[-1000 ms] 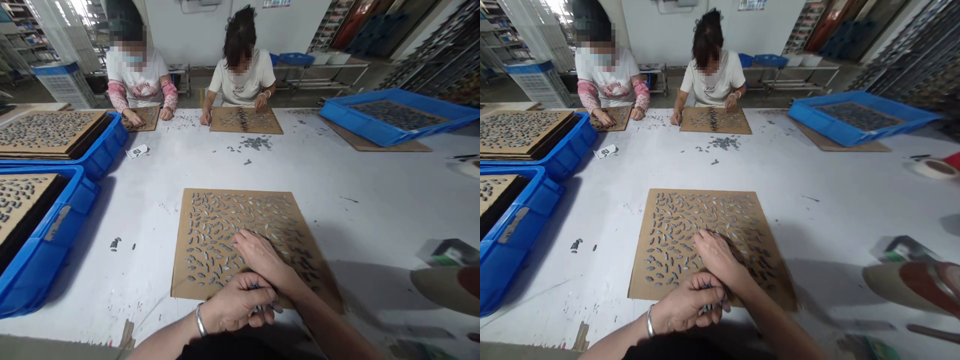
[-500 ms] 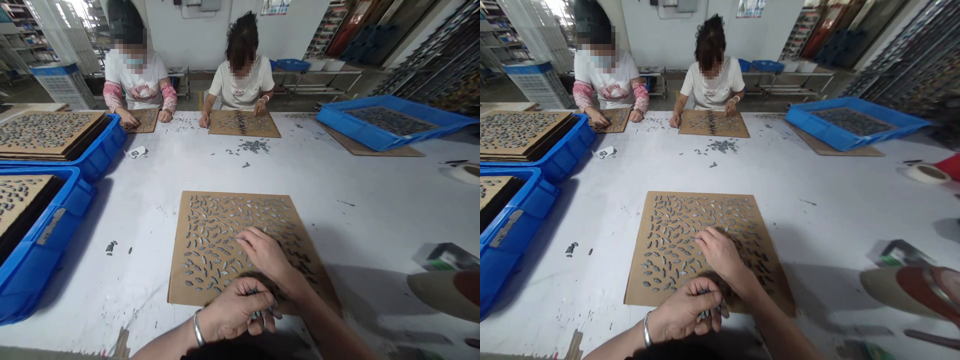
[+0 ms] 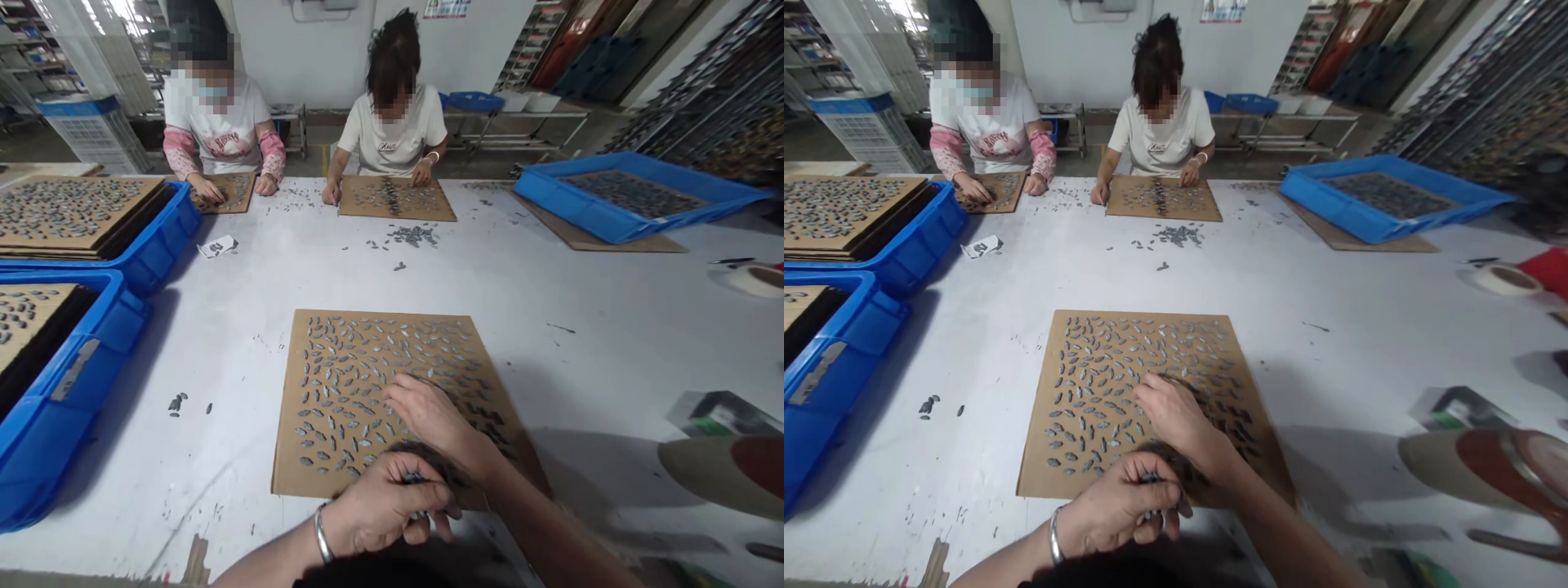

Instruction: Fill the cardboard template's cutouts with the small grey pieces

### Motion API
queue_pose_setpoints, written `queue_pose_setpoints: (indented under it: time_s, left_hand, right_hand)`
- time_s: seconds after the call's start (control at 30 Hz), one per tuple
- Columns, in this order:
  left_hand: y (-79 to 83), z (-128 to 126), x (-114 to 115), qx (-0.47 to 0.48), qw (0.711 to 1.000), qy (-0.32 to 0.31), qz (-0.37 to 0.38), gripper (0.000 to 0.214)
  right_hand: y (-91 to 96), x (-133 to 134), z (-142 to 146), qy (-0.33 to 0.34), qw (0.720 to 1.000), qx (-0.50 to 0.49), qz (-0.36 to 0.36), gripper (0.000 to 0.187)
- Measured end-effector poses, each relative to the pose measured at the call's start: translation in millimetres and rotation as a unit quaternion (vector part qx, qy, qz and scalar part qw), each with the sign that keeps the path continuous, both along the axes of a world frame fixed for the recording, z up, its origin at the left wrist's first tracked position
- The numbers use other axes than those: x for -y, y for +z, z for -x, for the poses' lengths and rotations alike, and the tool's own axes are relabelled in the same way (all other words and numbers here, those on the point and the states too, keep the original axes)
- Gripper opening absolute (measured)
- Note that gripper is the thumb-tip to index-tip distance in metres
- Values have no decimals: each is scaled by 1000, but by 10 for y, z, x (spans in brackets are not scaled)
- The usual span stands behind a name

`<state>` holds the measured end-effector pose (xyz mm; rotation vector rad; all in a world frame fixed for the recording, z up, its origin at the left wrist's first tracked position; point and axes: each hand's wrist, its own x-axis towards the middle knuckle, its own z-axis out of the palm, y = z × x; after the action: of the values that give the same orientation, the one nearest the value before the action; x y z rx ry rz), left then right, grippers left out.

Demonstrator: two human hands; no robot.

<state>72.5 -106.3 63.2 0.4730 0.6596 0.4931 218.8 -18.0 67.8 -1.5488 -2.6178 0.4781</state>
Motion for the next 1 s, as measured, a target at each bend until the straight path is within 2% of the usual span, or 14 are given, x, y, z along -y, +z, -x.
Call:
queue_pose_setpoints:
  time_s: [0.1, 0.2, 0.3, 0.4, 0.47, 0.57, 0.67, 0.77, 0.87, 1.0]
  left_hand:
    - [36, 10, -12, -4, 1000, 8, 10, 48]
    - [69, 20, -25, -4, 1000, 17, 12, 49]
    - [72, 18, -39, -8, 999, 33, 21, 49]
    - [64, 9, -53, -13, 998, 58, 33, 52]
    - [67, 6, -61, -11, 997, 74, 36, 53]
    - [77, 5, -59, -4, 995, 97, 26, 54]
    - [80, 2, -40, 0, 994, 106, 14, 56]
    - [70, -6, -22, -4, 994, 105, 8, 58]
    - [56, -16, -19, -24, 994, 103, 8, 59]
    - [43, -23, -23, -52, 994, 95, 16, 63]
  right_hand:
    - [32, -49, 55, 13, 999, 39, 8, 28]
    - [54, -73, 117, 7, 999, 36, 6, 28]
    - [75, -78, 81, -21, 999, -25, -3, 22]
    - [121, -16, -111, -74, 991, -112, -24, 18]
    - [178, 110, -271, -102, 981, -156, -45, 16]
    - [284, 423, -419, -72, 977, -198, -15, 20]
    - [358, 742, -432, -42, 971, -231, 35, 22]
    - [345, 886, -433, -65, 964, -255, 29, 21]
    - [248, 815, -468, -109, 964, -241, -7, 22]
    - [74, 513, -408, -141, 974, -160, -73, 25]
